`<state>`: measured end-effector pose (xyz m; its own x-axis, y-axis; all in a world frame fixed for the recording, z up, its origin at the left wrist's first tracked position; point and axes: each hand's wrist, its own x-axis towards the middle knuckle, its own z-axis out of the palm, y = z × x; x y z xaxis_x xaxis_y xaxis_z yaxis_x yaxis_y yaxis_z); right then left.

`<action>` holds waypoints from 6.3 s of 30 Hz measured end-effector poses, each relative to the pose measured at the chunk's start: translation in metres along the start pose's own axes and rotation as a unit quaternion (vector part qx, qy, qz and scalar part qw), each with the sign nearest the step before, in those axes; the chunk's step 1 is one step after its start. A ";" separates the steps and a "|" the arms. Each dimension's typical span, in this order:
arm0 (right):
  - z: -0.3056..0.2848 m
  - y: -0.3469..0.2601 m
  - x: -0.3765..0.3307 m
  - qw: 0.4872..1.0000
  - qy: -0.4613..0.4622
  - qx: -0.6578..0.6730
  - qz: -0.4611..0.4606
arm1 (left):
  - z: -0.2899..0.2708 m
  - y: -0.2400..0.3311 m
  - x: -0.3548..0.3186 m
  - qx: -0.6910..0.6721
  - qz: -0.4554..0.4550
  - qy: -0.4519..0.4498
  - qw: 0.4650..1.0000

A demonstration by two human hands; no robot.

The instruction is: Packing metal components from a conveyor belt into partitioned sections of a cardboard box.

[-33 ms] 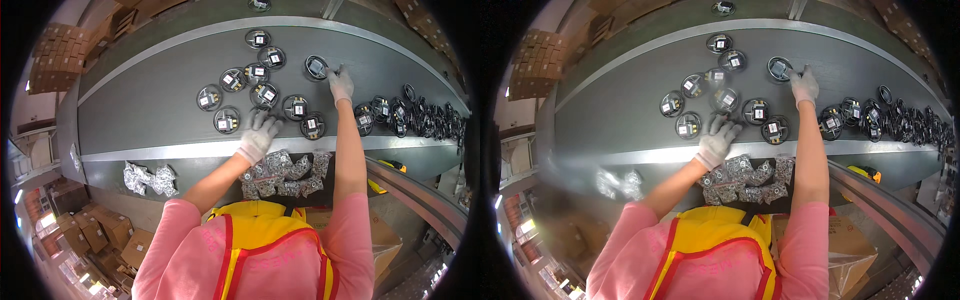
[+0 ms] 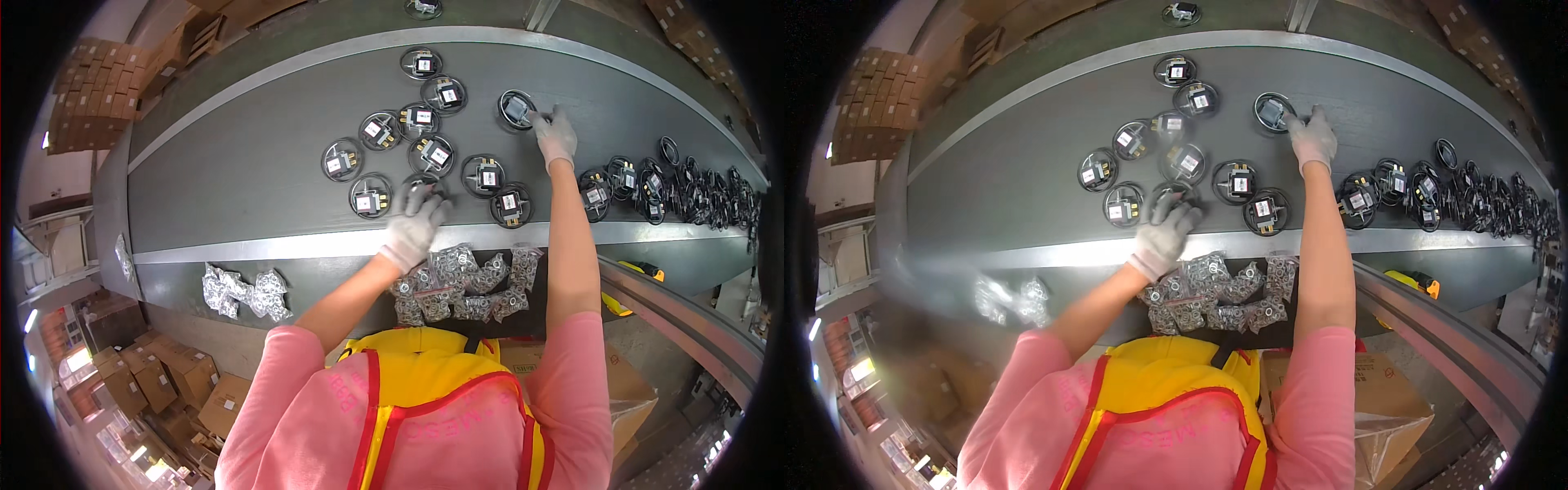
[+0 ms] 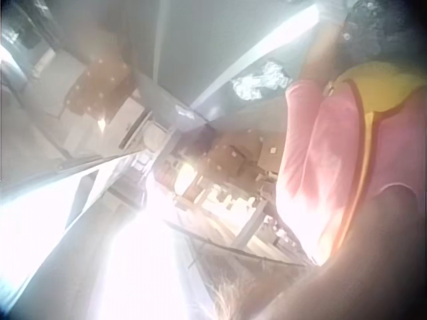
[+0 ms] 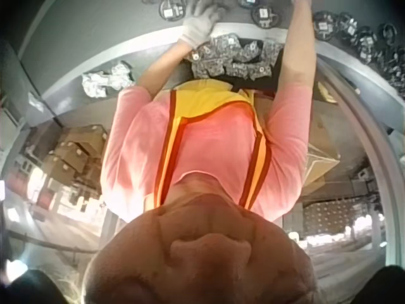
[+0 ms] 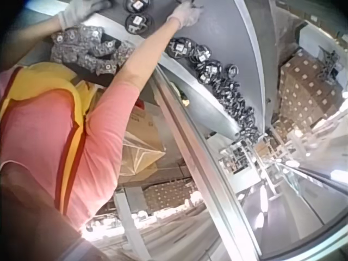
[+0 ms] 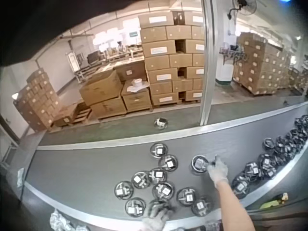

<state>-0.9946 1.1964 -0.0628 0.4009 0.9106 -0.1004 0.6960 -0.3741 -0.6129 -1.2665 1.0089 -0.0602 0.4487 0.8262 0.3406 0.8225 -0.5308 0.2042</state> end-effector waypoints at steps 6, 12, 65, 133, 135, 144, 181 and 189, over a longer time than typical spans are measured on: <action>0.029 -0.008 -0.002 0.997 -0.035 0.051 -0.054 | -0.036 -0.020 -0.043 0.065 -0.079 0.011 0.995; 0.034 -0.042 -0.094 0.893 0.025 -0.154 -0.423 | -0.044 -0.020 -0.072 0.126 -0.189 -0.026 0.974; 0.060 -0.100 -0.132 0.962 -0.086 0.221 -0.132 | -0.088 -0.198 -0.020 -0.560 -0.561 0.334 0.511; 0.036 -0.044 -0.134 0.955 0.031 0.257 -0.147 | -0.046 -0.149 -0.021 -0.015 -0.384 -0.090 0.919; 0.038 -0.052 -0.153 0.938 0.106 -0.122 -0.306 | -0.045 -0.155 -0.045 -0.171 -0.451 -0.003 0.876; 0.056 -0.045 -0.175 0.829 0.011 -0.293 -0.477 | -0.038 -0.153 -0.079 -0.078 -0.107 0.022 0.991; -0.129 -0.015 -0.383 0.942 -0.064 0.316 0.094 | -0.023 -0.092 0.136 -0.636 -0.272 -0.018 0.722; -0.239 0.078 -0.471 0.917 0.285 0.275 0.040 | -0.106 0.120 0.039 -0.600 -0.166 -0.305 0.721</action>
<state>-0.9866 0.6959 0.1242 0.7930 0.5854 0.1686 0.3078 -0.1464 -0.9401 -1.1873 0.9571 0.0749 0.6682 0.6804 -0.3010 0.1893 0.2358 0.9532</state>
